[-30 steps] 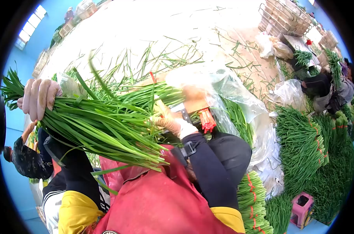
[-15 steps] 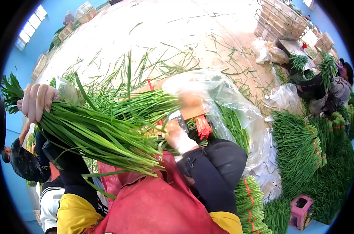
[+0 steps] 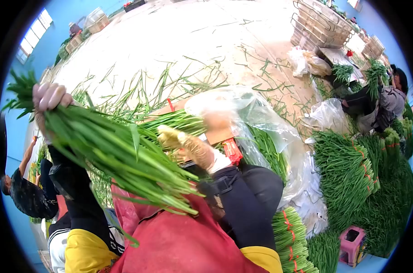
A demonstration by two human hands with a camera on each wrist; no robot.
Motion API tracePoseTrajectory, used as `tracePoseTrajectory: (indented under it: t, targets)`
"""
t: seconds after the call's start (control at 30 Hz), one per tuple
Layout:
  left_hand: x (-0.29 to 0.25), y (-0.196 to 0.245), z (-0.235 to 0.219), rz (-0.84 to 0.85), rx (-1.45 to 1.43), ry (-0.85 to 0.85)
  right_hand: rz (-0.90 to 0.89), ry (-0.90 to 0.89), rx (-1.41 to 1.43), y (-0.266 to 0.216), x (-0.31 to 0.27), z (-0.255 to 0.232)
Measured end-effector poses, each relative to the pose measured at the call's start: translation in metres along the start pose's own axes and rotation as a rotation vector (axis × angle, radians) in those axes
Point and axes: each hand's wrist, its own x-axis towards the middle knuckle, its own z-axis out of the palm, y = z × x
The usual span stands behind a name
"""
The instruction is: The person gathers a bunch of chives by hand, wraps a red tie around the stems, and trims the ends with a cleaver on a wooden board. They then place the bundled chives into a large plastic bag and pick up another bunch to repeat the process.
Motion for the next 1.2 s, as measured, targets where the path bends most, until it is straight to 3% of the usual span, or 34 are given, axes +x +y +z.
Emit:
tracePoseTrajectory:
  t: [0.03, 0.1, 0.17, 0.2, 0.23, 0.27, 0.33, 0.37, 0.43, 0.47, 0.5, 0.6, 0.67, 0.7, 0.77, 0.83, 0.87, 0.9, 0.97, 1.03, 1.07, 1.1, 1.17, 1.2]
  targets:
    - [0.000, -0.002, -0.009, -0.007, 0.014, 0.139, 0.015, -0.014, 0.117, 0.007, -0.004, 0.001]
    - [-0.005, -0.007, -0.028, 0.183, 0.285, 0.608, 0.047, -0.039, 0.352, 0.026, -0.014, 0.001]
    - [-0.017, -0.003, -0.053, 0.225, 0.257, 0.689, 0.075, -0.056, 0.587, 0.035, -0.021, 0.000]
    - [-0.022, -0.001, -0.066, 0.249, 0.222, 0.766, 0.210, 0.087, 0.389, -0.020, -0.030, 0.034]
    - [-0.025, 0.002, -0.078, 0.271, 0.187, 0.843, 0.237, 0.084, 0.609, 0.015, -0.030, 0.007]
    - [-0.029, 0.002, -0.085, 0.297, 0.196, 0.885, 0.213, 0.090, 0.511, 0.013, -0.031, 0.008]
    - [-0.035, 0.000, -0.092, 0.293, 0.192, 0.854, 0.256, 0.126, 0.403, 0.001, -0.032, 0.012]
    - [-0.038, 0.000, -0.094, 0.290, 0.195, 0.827, 0.125, 0.268, 0.127, 0.022, -0.027, 0.003]
    - [-0.041, 0.006, -0.103, 0.296, 0.157, 0.789, 0.123, 0.140, 0.267, 0.013, -0.036, -0.004]
    - [-0.041, 0.009, -0.106, 0.283, 0.122, 0.812, 0.148, 0.189, 0.184, 0.013, -0.044, -0.010]
    - [-0.042, 0.013, -0.107, 0.272, 0.088, 0.835, 0.218, 0.206, 0.169, 0.009, -0.050, -0.013]
    - [-0.039, 0.018, -0.108, 0.308, 0.127, 0.829, 0.488, 0.062, -0.237, 0.003, -0.065, -0.026]
    - [-0.036, 0.019, -0.101, 0.341, 0.219, 0.795, 0.763, 0.000, -0.509, 0.022, -0.071, -0.036]
    - [-0.032, 0.018, -0.096, 0.354, 0.255, 0.815, 0.981, -0.053, -0.779, 0.036, -0.077, -0.047]
    - [-0.026, 0.020, -0.098, 0.412, 0.320, 0.843, 1.045, -0.182, -1.110, 0.051, -0.089, -0.052]
    - [-0.020, 0.021, -0.104, 0.459, 0.351, 0.890, 0.654, -0.242, -1.005, 0.061, -0.101, -0.063]
    - [-0.016, 0.019, -0.099, 0.479, 0.355, 0.945, 0.680, -0.286, -1.051, 0.040, -0.090, -0.049]
    - [-0.011, 0.015, -0.093, 0.496, 0.363, 1.001, 0.537, -0.321, -1.123, 0.044, -0.087, -0.055]
    - [-0.002, 0.012, -0.093, 0.541, 0.380, 1.078, 0.518, -0.173, -0.966, 0.029, -0.080, -0.050]
    - [0.001, 0.010, -0.089, 0.523, 0.329, 1.104, 0.555, -0.026, -0.618, 0.019, -0.076, -0.045]
    - [0.001, 0.009, -0.088, 0.501, 0.336, 1.098, 0.487, -0.009, -0.530, 0.025, -0.075, -0.050]
    - [0.002, 0.007, -0.086, 0.500, 0.337, 1.101, 0.457, 0.020, -0.516, 0.021, -0.073, -0.049]
    - [0.004, 0.003, -0.082, 0.499, 0.299, 1.112, 0.577, 0.092, -0.460, 0.004, -0.066, -0.043]
    - [0.005, 0.001, -0.080, 0.484, 0.317, 1.106, 0.515, 0.150, -0.365, 0.006, -0.067, -0.045]
